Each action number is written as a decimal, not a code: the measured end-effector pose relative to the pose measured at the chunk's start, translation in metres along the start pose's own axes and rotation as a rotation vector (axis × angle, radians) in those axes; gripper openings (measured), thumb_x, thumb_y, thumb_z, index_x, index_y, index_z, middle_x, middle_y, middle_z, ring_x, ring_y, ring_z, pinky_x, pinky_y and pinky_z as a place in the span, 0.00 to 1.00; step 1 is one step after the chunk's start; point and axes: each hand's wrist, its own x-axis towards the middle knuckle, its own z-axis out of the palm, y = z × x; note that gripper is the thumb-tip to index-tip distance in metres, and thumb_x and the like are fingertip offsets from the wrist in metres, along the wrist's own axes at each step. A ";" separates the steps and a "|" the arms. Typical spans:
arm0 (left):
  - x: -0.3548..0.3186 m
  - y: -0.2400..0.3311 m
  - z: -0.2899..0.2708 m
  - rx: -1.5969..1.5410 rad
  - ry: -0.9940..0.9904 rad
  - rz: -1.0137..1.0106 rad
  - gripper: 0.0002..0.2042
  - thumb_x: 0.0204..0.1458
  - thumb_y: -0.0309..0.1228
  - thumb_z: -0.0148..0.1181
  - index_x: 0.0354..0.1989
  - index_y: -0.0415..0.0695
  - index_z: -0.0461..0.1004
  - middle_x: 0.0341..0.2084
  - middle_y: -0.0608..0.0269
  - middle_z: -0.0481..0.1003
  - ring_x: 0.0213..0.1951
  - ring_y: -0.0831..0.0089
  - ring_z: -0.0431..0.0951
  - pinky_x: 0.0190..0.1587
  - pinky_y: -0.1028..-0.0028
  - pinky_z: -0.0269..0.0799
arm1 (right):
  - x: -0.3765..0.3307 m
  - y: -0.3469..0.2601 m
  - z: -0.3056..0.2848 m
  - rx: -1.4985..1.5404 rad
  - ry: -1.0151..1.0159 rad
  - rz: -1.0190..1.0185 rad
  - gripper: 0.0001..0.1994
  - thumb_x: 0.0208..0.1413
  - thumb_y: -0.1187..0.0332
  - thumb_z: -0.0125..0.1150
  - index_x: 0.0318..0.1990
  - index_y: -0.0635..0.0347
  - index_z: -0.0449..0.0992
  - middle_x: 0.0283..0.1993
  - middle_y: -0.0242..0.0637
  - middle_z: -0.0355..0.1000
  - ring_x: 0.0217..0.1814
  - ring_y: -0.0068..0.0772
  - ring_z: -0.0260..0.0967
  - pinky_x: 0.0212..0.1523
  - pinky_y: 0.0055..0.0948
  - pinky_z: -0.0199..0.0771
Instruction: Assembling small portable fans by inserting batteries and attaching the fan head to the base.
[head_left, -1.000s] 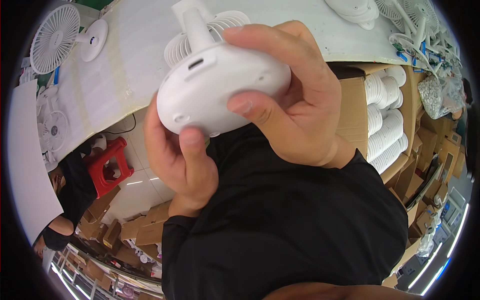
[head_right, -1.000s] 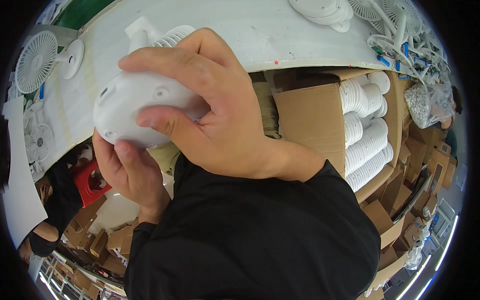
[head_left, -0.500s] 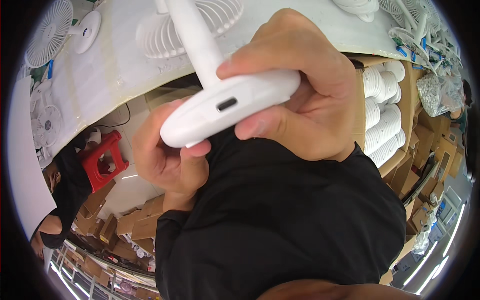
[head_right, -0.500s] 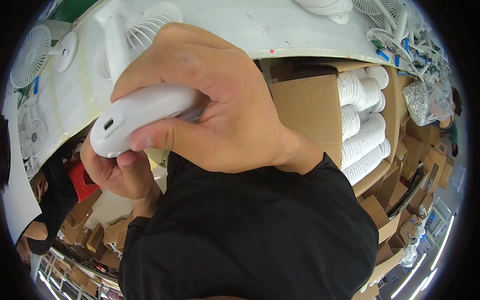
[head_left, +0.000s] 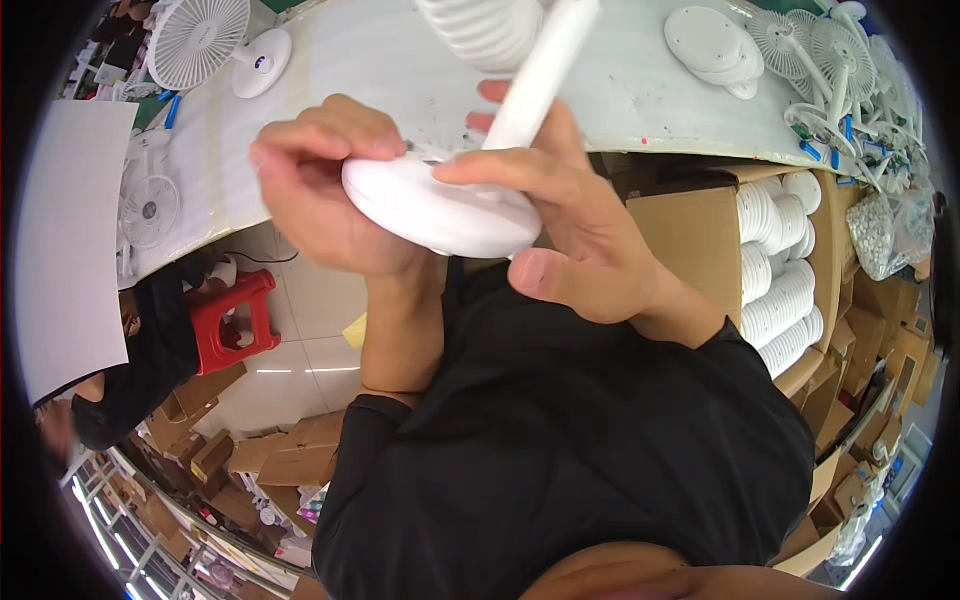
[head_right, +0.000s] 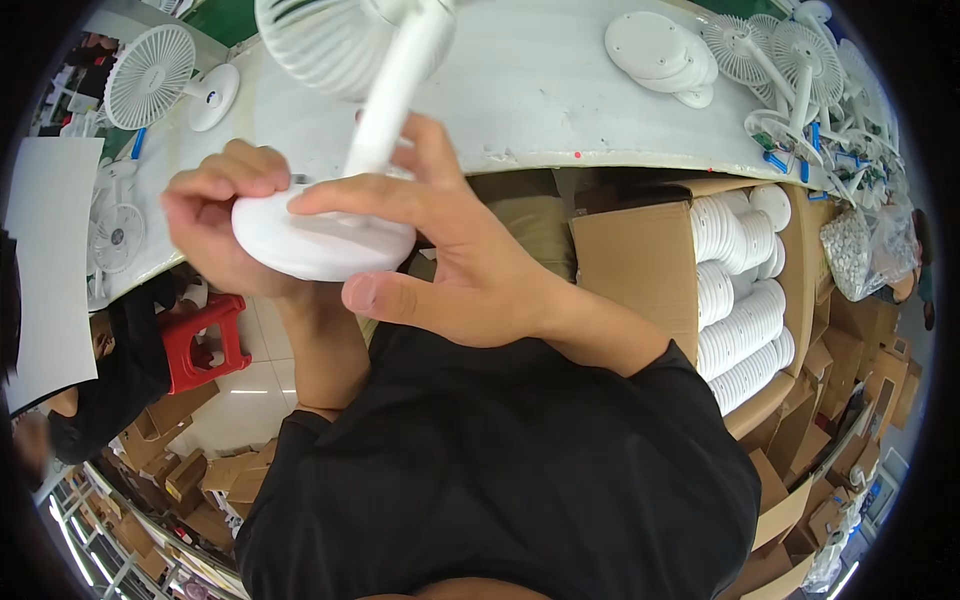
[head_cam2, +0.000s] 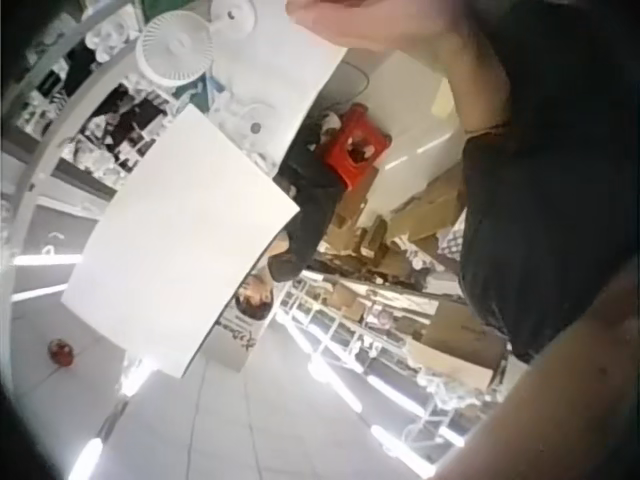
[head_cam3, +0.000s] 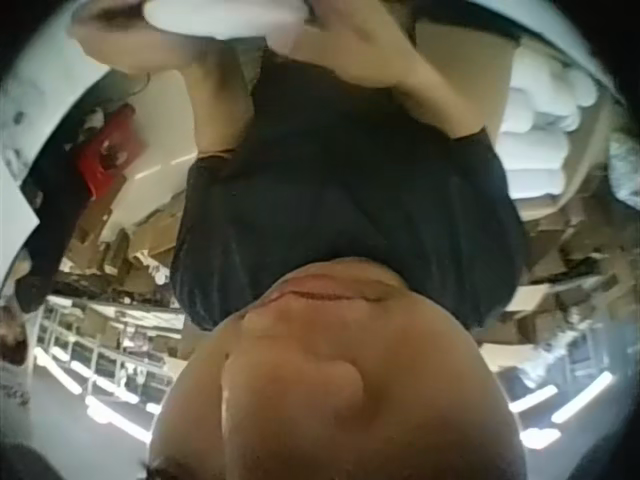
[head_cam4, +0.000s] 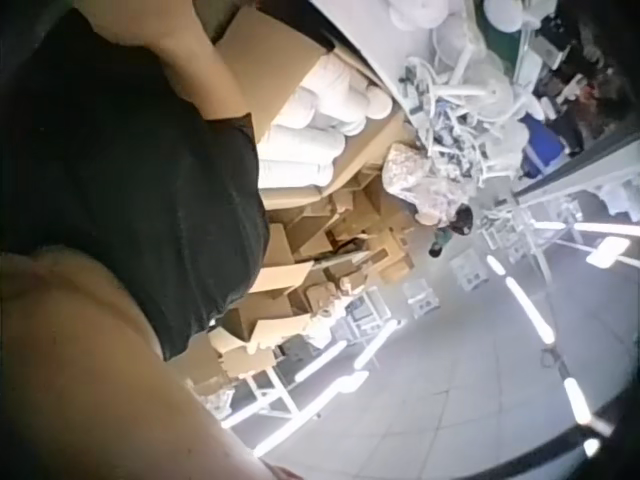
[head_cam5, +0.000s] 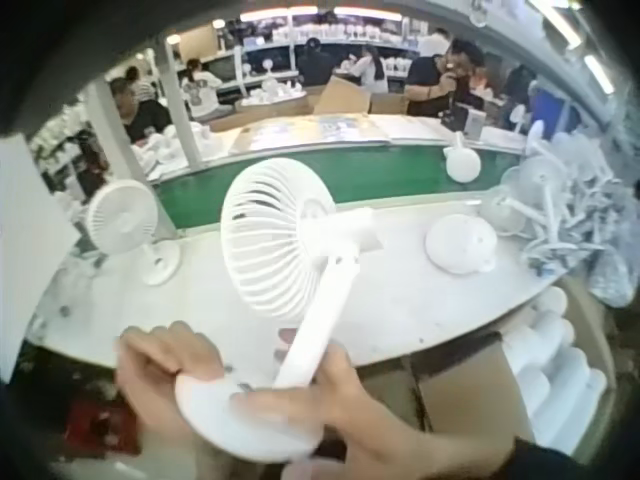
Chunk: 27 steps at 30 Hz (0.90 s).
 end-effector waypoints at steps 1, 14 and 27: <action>0.001 0.001 -0.001 0.144 -0.058 0.096 0.22 0.68 0.43 0.30 0.26 0.45 0.65 0.17 0.63 0.69 0.20 0.74 0.64 0.26 0.76 0.61 | -0.003 -0.002 -0.001 0.000 -0.096 0.086 0.26 0.57 0.69 0.62 0.64 0.60 0.67 0.56 0.44 0.65 0.49 0.33 0.63 0.50 0.25 0.65; -0.012 0.033 0.020 0.605 -0.131 0.130 0.24 0.68 0.44 0.30 0.25 0.45 0.66 0.15 0.63 0.67 0.21 0.73 0.63 0.28 0.75 0.61 | -0.007 0.008 0.034 0.921 -0.036 0.463 0.33 0.57 0.71 0.61 0.70 0.61 0.57 0.65 0.46 0.59 0.62 0.33 0.59 0.63 0.28 0.58; -0.032 0.042 0.005 0.554 -0.170 0.101 0.24 0.68 0.45 0.31 0.23 0.47 0.66 0.13 0.68 0.62 0.22 0.75 0.60 0.30 0.77 0.56 | 0.010 0.004 0.038 1.026 -0.180 0.660 0.41 0.53 0.69 0.65 0.72 0.61 0.50 0.69 0.48 0.55 0.69 0.38 0.54 0.68 0.29 0.53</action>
